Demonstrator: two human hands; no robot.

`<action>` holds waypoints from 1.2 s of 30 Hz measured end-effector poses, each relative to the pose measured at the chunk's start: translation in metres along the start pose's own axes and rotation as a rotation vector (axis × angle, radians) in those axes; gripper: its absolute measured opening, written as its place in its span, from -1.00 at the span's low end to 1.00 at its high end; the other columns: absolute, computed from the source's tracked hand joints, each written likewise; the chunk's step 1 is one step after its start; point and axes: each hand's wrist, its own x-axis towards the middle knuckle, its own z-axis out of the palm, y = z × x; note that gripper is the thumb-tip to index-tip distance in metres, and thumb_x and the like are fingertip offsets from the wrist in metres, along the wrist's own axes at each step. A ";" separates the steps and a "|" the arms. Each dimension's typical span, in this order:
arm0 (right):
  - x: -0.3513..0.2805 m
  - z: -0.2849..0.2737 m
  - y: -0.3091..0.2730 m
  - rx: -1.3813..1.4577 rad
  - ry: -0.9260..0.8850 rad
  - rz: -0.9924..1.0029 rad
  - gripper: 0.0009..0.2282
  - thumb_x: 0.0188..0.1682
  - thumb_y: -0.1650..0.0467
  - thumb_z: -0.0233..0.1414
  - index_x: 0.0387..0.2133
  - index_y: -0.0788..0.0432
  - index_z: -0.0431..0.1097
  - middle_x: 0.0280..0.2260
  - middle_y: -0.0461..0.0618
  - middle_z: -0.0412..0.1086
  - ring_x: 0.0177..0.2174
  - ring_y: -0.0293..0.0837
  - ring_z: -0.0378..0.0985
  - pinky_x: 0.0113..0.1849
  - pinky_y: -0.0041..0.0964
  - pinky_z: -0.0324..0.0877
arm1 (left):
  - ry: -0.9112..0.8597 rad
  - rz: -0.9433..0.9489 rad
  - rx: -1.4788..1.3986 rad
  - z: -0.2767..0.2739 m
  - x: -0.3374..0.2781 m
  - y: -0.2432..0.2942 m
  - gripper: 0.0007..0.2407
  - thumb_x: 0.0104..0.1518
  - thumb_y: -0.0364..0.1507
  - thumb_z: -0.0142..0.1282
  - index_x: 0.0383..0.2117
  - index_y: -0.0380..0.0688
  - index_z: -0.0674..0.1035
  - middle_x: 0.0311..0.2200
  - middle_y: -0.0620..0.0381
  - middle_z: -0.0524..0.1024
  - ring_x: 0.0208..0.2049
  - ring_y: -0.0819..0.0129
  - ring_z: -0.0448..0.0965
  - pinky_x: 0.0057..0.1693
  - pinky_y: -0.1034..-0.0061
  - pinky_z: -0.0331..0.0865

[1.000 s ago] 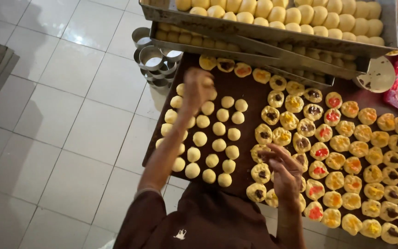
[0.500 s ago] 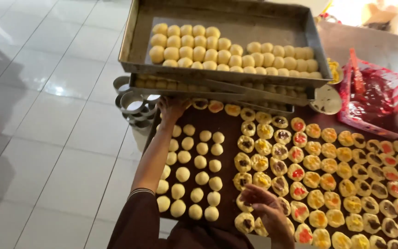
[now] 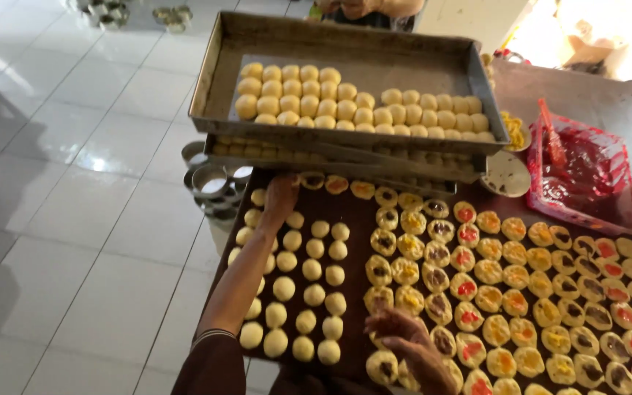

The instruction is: Preparing and filling small dough balls for baking in a bakery kitchen.

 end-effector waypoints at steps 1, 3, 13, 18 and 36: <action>-0.002 0.003 -0.004 -0.109 0.004 -0.012 -0.41 -0.21 0.56 0.17 0.21 0.30 0.32 -0.04 0.23 0.55 -0.07 0.01 0.57 -0.01 -0.12 0.46 | 0.034 -0.009 -0.081 -0.011 -0.008 0.008 -0.78 0.14 -0.49 0.25 -0.08 -0.15 0.61 -0.14 -0.12 0.59 -0.08 -0.13 0.58 0.00 0.09 0.48; -0.004 0.027 -0.052 -0.071 -0.096 -0.071 -0.33 -0.16 0.56 0.16 0.28 0.09 0.10 -0.01 0.20 0.49 -0.06 0.00 0.56 0.00 -0.07 0.50 | 0.102 -0.078 -0.268 -0.065 -0.021 0.056 -0.76 0.13 -0.48 0.29 -0.09 -0.20 0.59 -0.15 -0.11 0.59 -0.11 -0.07 0.59 -0.03 0.16 0.50; 0.058 0.044 -0.043 -0.246 0.129 -0.128 -0.35 -0.16 0.58 0.18 0.28 0.21 0.18 0.07 0.10 0.39 -0.07 -0.10 0.54 -0.06 -0.20 0.52 | -0.198 -0.342 -1.245 -0.106 -0.163 0.154 -0.65 0.11 -0.49 0.33 0.02 -0.29 0.57 -0.16 0.04 0.63 -0.17 0.34 0.63 -0.05 0.49 0.56; 0.048 0.041 -0.020 -0.276 0.295 -0.334 -0.50 -0.09 0.59 0.17 0.20 0.39 0.35 0.01 0.12 0.47 -0.10 -0.17 0.60 -0.07 -0.37 0.51 | -0.187 -0.486 -1.316 -0.111 -0.211 0.173 -0.65 0.11 -0.50 0.28 0.05 -0.28 0.56 -0.14 0.03 0.63 -0.18 0.35 0.64 -0.07 0.50 0.57; 0.041 0.047 -0.032 -0.821 0.320 -0.657 -0.83 -0.17 0.45 0.33 -0.32 0.18 0.57 -0.28 -0.01 0.43 -0.36 -0.19 0.54 -0.36 -0.36 0.53 | -0.473 -0.518 -1.111 -0.112 -0.207 0.216 -0.70 0.12 -0.54 0.23 0.01 -0.27 0.65 -0.14 -0.10 0.67 -0.26 0.36 0.64 -0.16 0.56 0.54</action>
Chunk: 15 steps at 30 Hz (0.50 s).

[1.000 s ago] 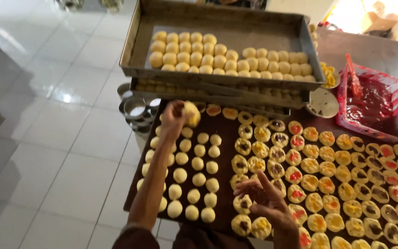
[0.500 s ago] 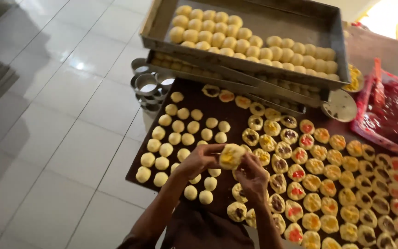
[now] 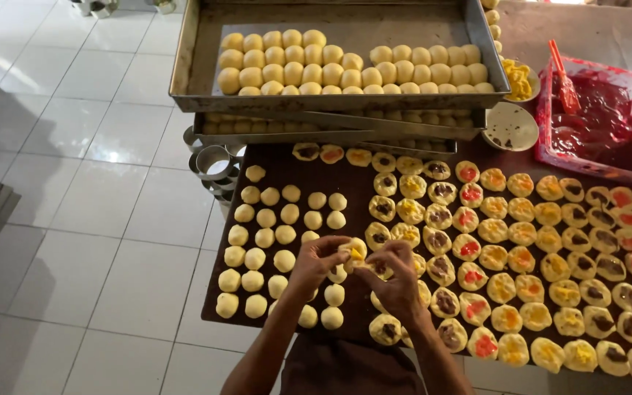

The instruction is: Preparing and filling small dough balls for baking in a bakery kitchen.

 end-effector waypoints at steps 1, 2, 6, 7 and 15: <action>0.002 -0.001 -0.004 -0.001 0.075 0.006 -0.81 -0.25 0.42 0.38 -0.43 0.19 0.53 -0.27 0.05 0.35 -0.38 -0.17 0.47 -0.40 -0.37 0.53 | -0.026 0.009 0.000 0.001 0.002 -0.005 -0.72 0.11 -0.56 0.22 -0.02 -0.27 0.66 -0.15 -0.11 0.66 -0.22 0.35 0.65 -0.09 0.56 0.58; 0.006 -0.006 -0.013 -0.003 0.078 0.006 -0.81 -0.25 0.42 0.38 -0.43 0.19 0.53 -0.27 0.05 0.35 -0.38 -0.17 0.47 -0.40 -0.37 0.53 | -0.030 0.010 0.001 0.003 -0.001 0.001 -0.72 0.11 -0.56 0.22 -0.02 -0.27 0.66 -0.15 -0.11 0.66 -0.22 0.35 0.65 -0.09 0.56 0.58; -0.002 -0.010 0.004 0.011 0.070 0.111 -0.67 -0.29 0.46 0.38 -0.23 0.24 0.54 -0.26 -0.02 0.46 -0.38 -0.23 0.55 -0.37 -0.40 0.49 | -0.146 0.118 0.016 0.012 -0.003 0.019 -0.74 0.14 -0.56 0.13 -0.04 -0.27 0.65 -0.07 -0.02 0.64 -0.07 0.34 0.66 0.06 0.54 0.60; -0.005 -0.007 0.022 0.006 0.065 0.127 -0.82 -0.23 0.49 0.39 -0.36 0.19 0.59 -0.34 -0.09 0.55 -0.38 -0.26 0.61 -0.36 -0.43 0.48 | -0.148 0.128 0.020 0.014 0.002 0.024 -0.74 0.14 -0.56 0.15 -0.03 -0.27 0.65 -0.08 -0.02 0.64 -0.08 0.33 0.66 0.06 0.54 0.59; -0.001 -0.032 -0.025 0.092 0.195 0.051 -0.76 -0.24 0.56 0.29 -0.26 0.25 0.55 -0.28 -0.04 0.48 -0.39 -0.25 0.55 -0.42 -0.48 0.45 | -0.119 0.157 0.052 0.048 0.003 0.028 -0.70 0.16 -0.55 0.27 0.03 -0.28 0.61 -0.10 -0.08 0.64 -0.10 0.29 0.65 0.03 0.47 0.58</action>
